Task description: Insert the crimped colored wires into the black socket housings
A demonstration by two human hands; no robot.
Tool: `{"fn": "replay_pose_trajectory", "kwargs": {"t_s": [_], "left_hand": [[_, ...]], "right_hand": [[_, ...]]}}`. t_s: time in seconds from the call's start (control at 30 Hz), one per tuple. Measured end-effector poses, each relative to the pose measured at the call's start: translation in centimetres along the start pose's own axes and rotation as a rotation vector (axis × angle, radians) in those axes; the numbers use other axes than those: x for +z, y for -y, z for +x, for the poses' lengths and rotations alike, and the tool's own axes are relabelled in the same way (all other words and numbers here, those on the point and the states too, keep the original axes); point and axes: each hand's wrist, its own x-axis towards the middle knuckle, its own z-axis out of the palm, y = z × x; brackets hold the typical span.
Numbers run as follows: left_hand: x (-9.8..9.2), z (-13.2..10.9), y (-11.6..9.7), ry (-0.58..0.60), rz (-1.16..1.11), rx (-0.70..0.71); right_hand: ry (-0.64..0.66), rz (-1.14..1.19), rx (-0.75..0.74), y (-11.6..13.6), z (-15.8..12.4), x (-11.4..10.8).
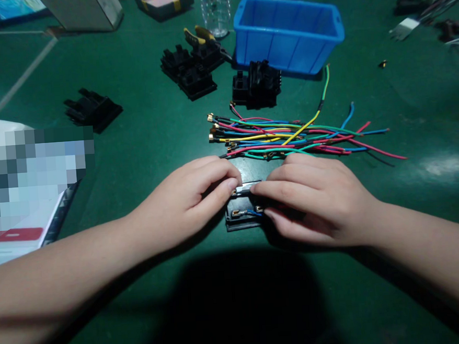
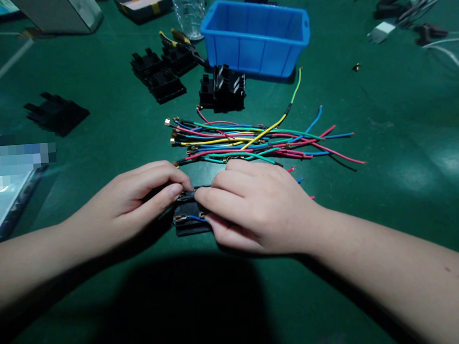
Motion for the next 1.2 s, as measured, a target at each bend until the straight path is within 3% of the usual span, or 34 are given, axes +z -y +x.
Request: {"fn": "replay_pose_trajectory", "kwargs": {"t_s": [1.2], "left_hand": [[0.06, 0.09, 0.20, -0.011, -0.008, 0.010]], "right_hand": [[0.000, -0.006, -0.006, 0.01, -0.11, 0.09]]}}
